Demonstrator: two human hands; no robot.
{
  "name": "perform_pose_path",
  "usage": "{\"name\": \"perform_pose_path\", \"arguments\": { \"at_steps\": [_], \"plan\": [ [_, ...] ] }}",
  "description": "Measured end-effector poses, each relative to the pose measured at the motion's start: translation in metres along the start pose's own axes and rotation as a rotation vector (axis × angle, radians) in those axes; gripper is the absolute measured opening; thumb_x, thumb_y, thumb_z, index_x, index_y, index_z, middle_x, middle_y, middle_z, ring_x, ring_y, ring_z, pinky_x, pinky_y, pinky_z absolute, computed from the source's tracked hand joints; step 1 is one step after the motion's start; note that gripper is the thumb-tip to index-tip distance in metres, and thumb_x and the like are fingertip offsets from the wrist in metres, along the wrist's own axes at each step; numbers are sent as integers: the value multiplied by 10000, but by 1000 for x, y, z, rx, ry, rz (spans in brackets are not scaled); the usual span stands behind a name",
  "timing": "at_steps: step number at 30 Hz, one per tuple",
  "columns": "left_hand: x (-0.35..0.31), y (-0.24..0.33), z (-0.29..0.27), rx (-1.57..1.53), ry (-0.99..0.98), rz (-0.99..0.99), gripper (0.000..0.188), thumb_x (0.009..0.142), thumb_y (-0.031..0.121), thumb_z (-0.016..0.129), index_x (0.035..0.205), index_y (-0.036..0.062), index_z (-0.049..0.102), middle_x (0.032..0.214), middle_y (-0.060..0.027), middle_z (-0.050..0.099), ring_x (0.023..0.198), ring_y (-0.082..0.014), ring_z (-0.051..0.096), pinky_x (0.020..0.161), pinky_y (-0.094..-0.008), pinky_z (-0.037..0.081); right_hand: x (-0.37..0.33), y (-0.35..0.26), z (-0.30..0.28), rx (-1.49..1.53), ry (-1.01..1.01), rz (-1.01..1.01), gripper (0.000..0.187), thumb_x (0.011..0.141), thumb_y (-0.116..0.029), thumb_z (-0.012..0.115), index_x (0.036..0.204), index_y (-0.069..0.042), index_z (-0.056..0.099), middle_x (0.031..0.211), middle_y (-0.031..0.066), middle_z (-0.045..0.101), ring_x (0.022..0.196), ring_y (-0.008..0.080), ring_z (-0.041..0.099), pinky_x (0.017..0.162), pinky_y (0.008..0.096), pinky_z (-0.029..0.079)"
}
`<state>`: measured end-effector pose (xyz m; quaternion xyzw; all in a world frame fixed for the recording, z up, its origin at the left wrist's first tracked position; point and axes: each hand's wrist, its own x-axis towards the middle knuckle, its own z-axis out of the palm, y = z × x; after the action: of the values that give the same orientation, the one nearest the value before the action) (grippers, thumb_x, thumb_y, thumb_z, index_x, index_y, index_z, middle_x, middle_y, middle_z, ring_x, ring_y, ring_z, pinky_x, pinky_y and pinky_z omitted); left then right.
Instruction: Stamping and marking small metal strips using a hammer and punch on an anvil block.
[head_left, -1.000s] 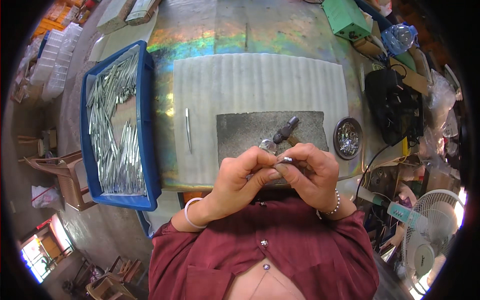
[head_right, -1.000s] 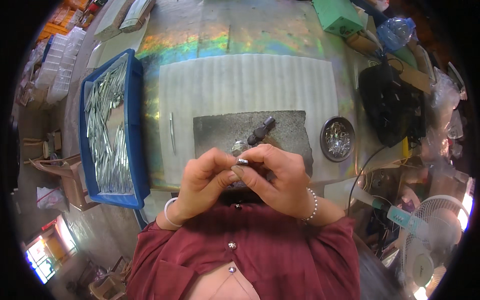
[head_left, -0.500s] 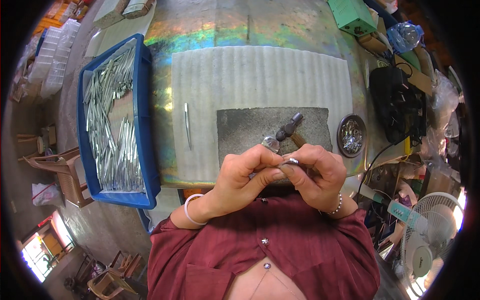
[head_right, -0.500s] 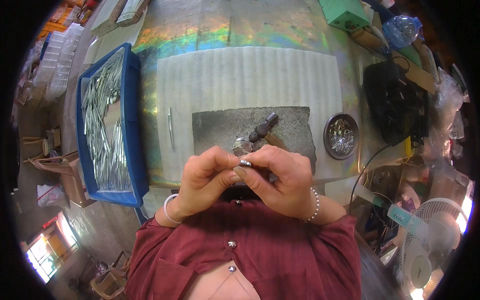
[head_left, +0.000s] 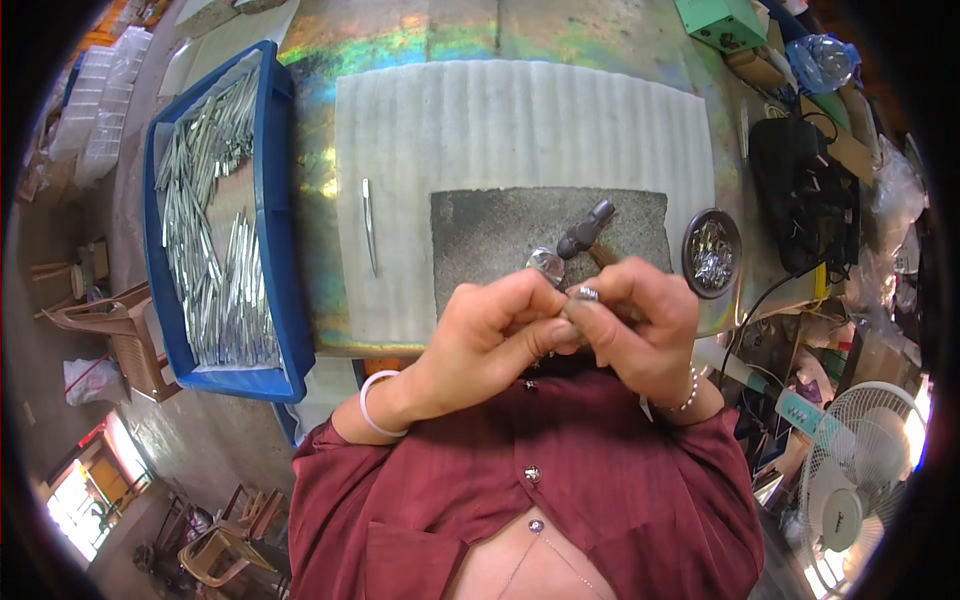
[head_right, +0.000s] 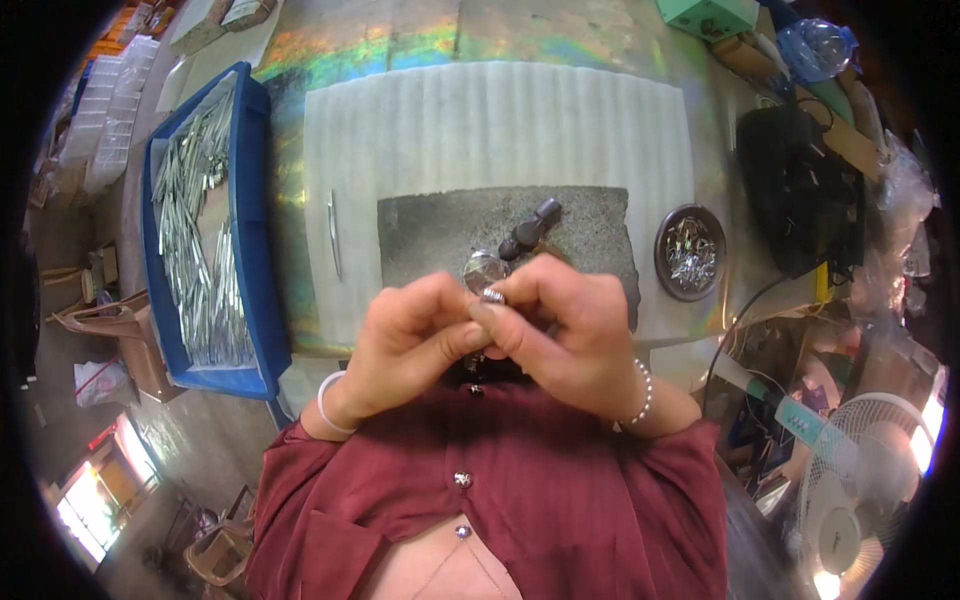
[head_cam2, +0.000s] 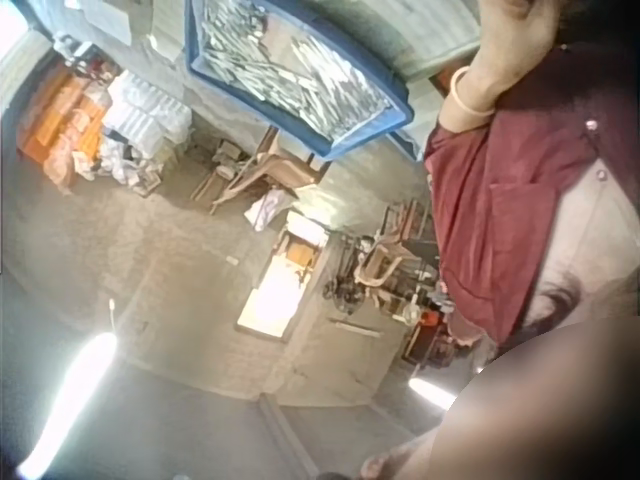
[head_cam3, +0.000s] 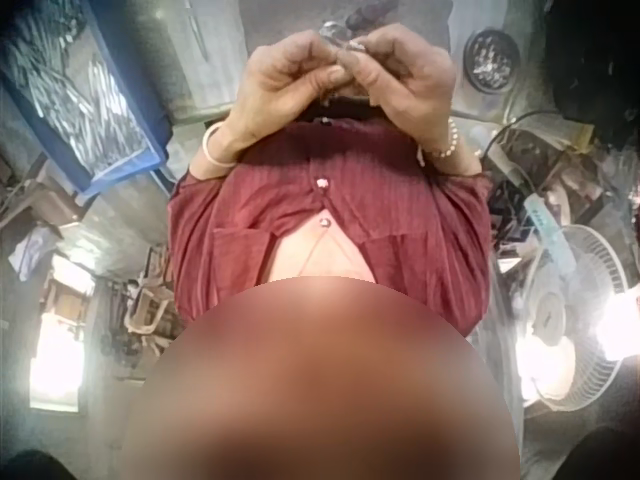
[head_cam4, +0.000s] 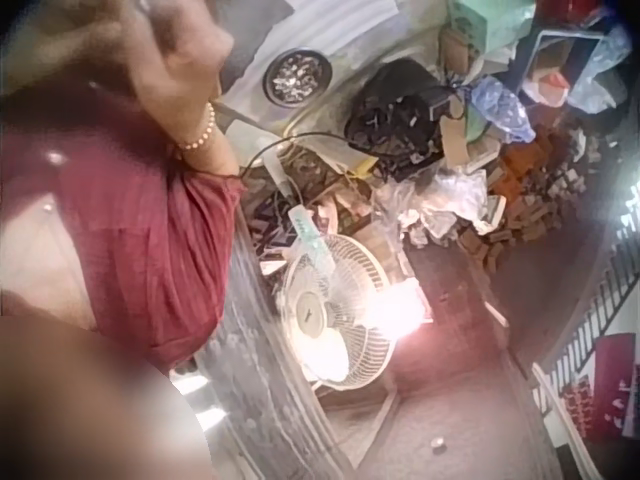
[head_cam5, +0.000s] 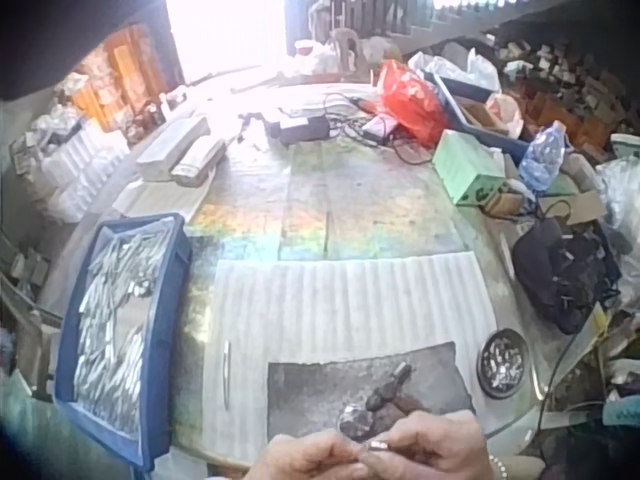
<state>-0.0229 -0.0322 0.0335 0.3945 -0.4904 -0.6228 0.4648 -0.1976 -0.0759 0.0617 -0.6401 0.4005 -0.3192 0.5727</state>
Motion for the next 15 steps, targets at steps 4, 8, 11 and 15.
{"name": "perform_pose_path", "arguments": {
  "at_steps": [4, 8, 11, 15],
  "plan": [
    [3, -6, 0, -297, -21, -215, 107, 902, 69, 570, 876, -15, 509, 755, -54, 627, 695, -88, 600, 595, -219, 481, 8, 7, -1, 359, -49, 335, 112, 881, -85, 596, 823, -10, 535, 649, 42, 616, 504, 49, 565, 391, 156, 370],
    [8, 6, 1, -371, -11, -382, 127, 902, 87, 576, 875, -9, 498, 751, -51, 617, 700, -87, 598, 582, -212, 484, 16, 17, -5, 481, -68, 382, 145, 877, -93, 600, 765, -31, 532, 596, 17, 561, 403, 25, 434, 354, 162, 304],
    [9, 5, -5, -348, -48, -423, 154, 896, 93, 583, 989, -2, 506, 835, -70, 631, 717, -116, 621, 598, -212, 506, 21, 24, -6, 568, -83, 421, 164, 872, -121, 610, 741, -51, 541, 573, 7, 534, 375, 20, 395, 331, 162, 274],
    [11, 9, -8, -185, -106, -459, 189, 882, 118, 611, 974, 0, 496, 745, -53, 619, 605, -89, 602, 498, -188, 479, 22, 27, -5, 627, -74, 530, 195, 867, -149, 617, 711, -69, 531, 558, -1, 511, 350, 28, 372, 309, 164, 257]
  ]
}}
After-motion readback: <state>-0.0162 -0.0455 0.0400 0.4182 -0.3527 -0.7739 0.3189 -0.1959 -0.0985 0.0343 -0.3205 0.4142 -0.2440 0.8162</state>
